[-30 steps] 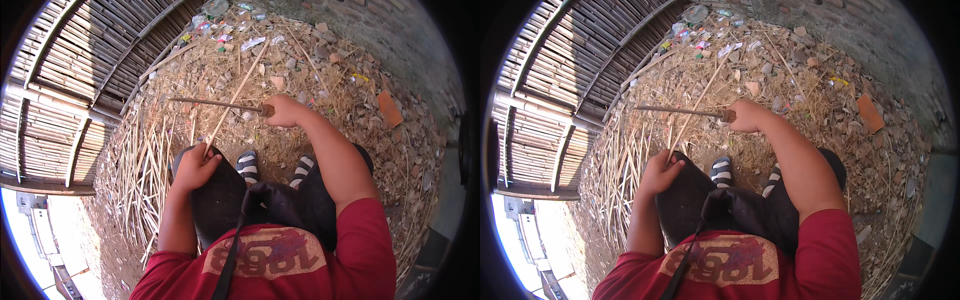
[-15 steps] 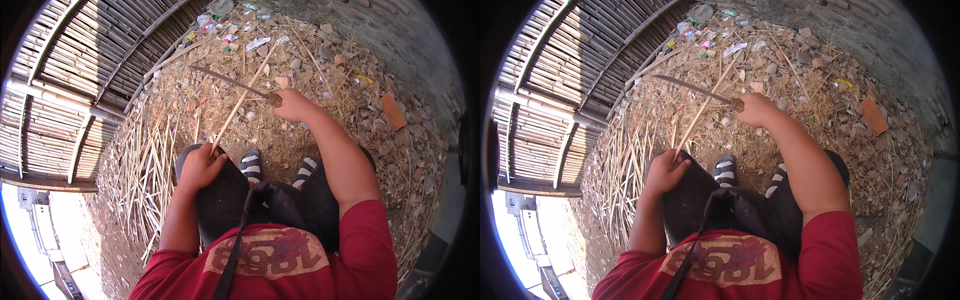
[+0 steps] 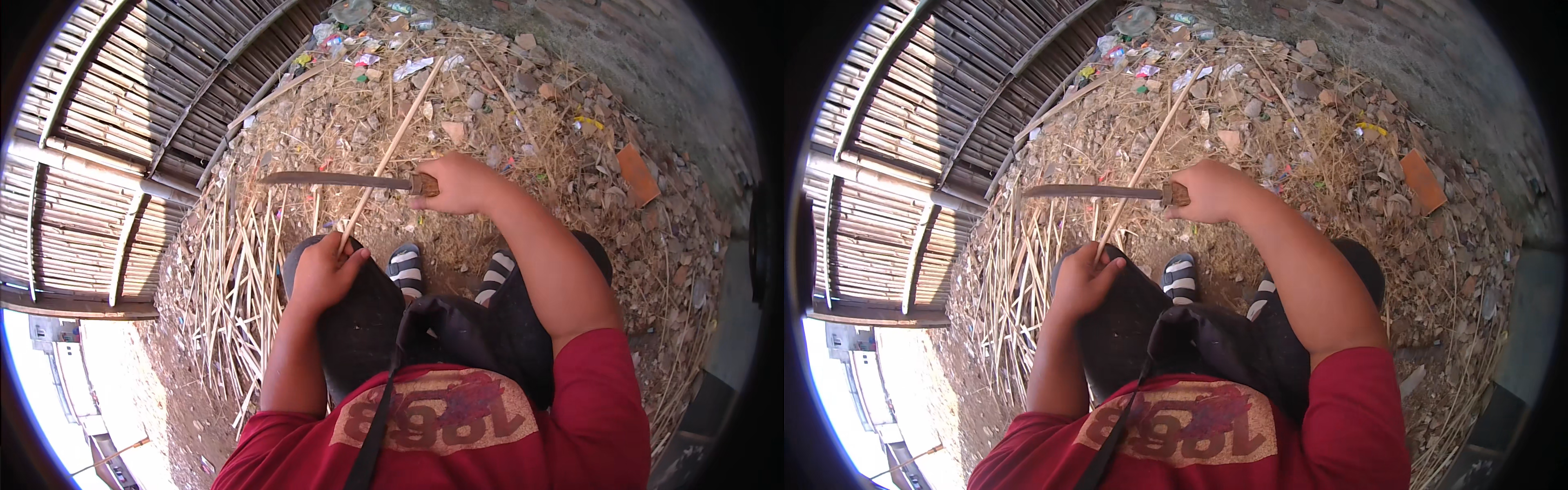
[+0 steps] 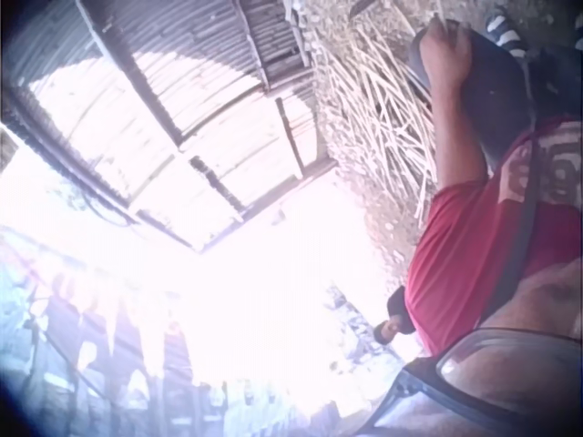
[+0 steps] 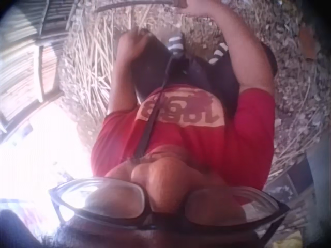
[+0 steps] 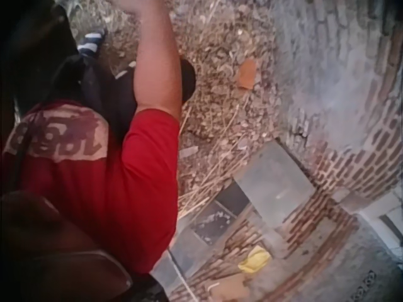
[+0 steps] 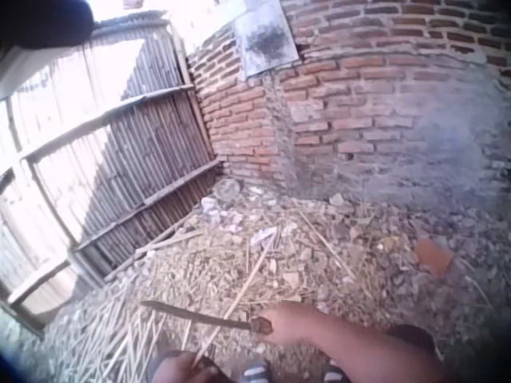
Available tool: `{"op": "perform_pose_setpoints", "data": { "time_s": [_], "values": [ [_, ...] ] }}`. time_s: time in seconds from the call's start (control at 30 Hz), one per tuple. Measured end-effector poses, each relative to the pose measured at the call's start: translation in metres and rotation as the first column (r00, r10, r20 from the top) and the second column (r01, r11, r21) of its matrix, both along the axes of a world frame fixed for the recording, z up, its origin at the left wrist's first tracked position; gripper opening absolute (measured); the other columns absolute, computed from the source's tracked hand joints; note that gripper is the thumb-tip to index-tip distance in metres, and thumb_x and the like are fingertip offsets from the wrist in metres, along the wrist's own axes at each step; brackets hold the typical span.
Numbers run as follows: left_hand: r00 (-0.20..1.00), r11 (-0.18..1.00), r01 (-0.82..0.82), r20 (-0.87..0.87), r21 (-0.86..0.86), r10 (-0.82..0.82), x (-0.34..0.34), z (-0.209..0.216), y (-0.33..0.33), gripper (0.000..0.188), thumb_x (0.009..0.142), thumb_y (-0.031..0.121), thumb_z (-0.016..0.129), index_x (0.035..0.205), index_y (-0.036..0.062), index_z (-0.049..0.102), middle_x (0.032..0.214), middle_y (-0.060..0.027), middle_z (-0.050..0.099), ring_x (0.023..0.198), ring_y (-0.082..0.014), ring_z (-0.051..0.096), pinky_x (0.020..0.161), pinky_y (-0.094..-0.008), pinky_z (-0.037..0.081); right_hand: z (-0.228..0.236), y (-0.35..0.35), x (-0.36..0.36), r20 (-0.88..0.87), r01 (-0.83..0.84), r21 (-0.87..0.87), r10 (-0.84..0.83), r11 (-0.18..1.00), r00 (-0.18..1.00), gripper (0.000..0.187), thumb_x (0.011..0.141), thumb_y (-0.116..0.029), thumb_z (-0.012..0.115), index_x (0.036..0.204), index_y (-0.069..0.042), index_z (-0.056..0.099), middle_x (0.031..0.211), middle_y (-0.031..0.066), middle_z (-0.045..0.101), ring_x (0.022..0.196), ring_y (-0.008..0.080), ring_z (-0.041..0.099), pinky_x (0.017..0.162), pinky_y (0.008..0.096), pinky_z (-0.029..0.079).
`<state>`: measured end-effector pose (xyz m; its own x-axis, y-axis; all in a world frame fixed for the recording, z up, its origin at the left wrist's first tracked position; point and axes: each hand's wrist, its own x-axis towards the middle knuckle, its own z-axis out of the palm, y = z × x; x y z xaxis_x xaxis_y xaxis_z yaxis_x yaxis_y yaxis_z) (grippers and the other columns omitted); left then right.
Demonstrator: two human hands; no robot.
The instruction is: The person uses a blade to shave and smooth several thin bamboo strips while sitting on the ground.
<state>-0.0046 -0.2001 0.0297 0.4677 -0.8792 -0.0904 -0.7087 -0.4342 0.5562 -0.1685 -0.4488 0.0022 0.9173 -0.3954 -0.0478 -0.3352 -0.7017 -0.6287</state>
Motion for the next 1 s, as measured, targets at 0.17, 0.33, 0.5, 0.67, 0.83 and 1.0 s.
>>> {"op": "perform_pose_setpoints", "data": {
  "time_s": [0.17,0.33,0.5,0.67,0.83,1.0],
  "values": [
    [1.000,1.000,0.000,0.001,-0.002,0.000,0.000,0.000,0.001,0.032,0.086,0.029,0.077,0.081,0.0031,0.059,0.063,-0.0119,0.060,0.058,-0.0286,0.060,0.058,-0.0394,0.046,0.024,0.003,-0.014,-0.041,-0.132,0.008,0.132,0.991,0.990,0.060,0.077,-0.056,0.079,0.108,-0.007,0.064,0.079,0.0165,0.066,0.076,0.0347,0.066,0.070,0.0431,0.050],
    [1.000,0.999,-0.012,-0.023,-0.038,0.011,0.001,0.002,0.001,0.031,0.086,0.028,0.077,0.082,0.0032,0.058,0.062,-0.0102,0.059,0.056,-0.0260,0.058,0.057,-0.0377,0.046,0.019,0.000,-0.014,0.018,-0.050,0.093,0.049,0.994,0.999,0.058,0.080,-0.058,0.075,0.103,-0.006,0.063,0.083,0.0170,0.067,0.081,0.0364,0.066,0.072,0.0449,0.050],
    [0.999,0.998,-0.013,-0.038,-0.063,0.010,0.002,0.003,0.002,0.033,0.085,0.029,0.077,0.083,0.0030,0.057,0.061,-0.0081,0.057,0.056,-0.0224,0.056,0.056,-0.0357,0.044,0.020,-0.009,-0.014,-0.003,0.060,-0.102,-0.061,0.993,0.998,0.052,0.084,-0.054,0.072,0.103,-0.007,0.061,0.085,0.0167,0.068,0.085,0.0380,0.067,0.072,0.0477,0.051],
    [1.000,0.996,-0.012,-0.006,-0.085,0.012,0.003,-0.002,0.001,0.033,0.086,0.029,0.077,0.083,0.0027,0.058,0.060,-0.0087,0.057,0.054,-0.0237,0.057,0.055,-0.0366,0.044,0.010,0.000,-0.007,0.016,0.109,-0.335,-0.110,0.936,0.994,0.039,0.085,-0.041,0.073,0.101,-0.007,0.058,0.080,0.0149,0.067,0.081,0.0385,0.067,0.070,0.0503,0.051],
    [1.000,0.995,-0.027,-0.019,-0.092,0.025,0.006,-0.009,0.003,0.033,0.085,0.029,0.078,0.085,0.0029,0.058,0.061,-0.0091,0.058,0.054,-0.0233,0.057,0.055,-0.0360,0.045,0.003,0.005,-0.002,0.131,0.155,-0.475,-0.104,0.866,0.986,0.032,0.081,-0.027,0.075,0.098,-0.008,0.056,0.081,0.0125,0.067,0.079,0.0358,0.068,0.069,0.0482,0.053],
    [0.998,0.995,-0.051,-0.033,-0.088,0.049,0.004,-0.006,0.004,0.033,0.085,0.029,0.078,0.085,0.0031,0.057,0.061,-0.0095,0.058,0.055,-0.0246,0.058,0.055,-0.0365,0.045,-0.004,0.008,0.006,0.198,0.193,-0.503,-0.105,0.843,0.975,0.032,0.078,-0.022,0.076,0.099,-0.010,0.055,0.083,0.0108,0.067,0.077,0.0340,0.069,0.067,0.0461,0.055]
  ]
}}
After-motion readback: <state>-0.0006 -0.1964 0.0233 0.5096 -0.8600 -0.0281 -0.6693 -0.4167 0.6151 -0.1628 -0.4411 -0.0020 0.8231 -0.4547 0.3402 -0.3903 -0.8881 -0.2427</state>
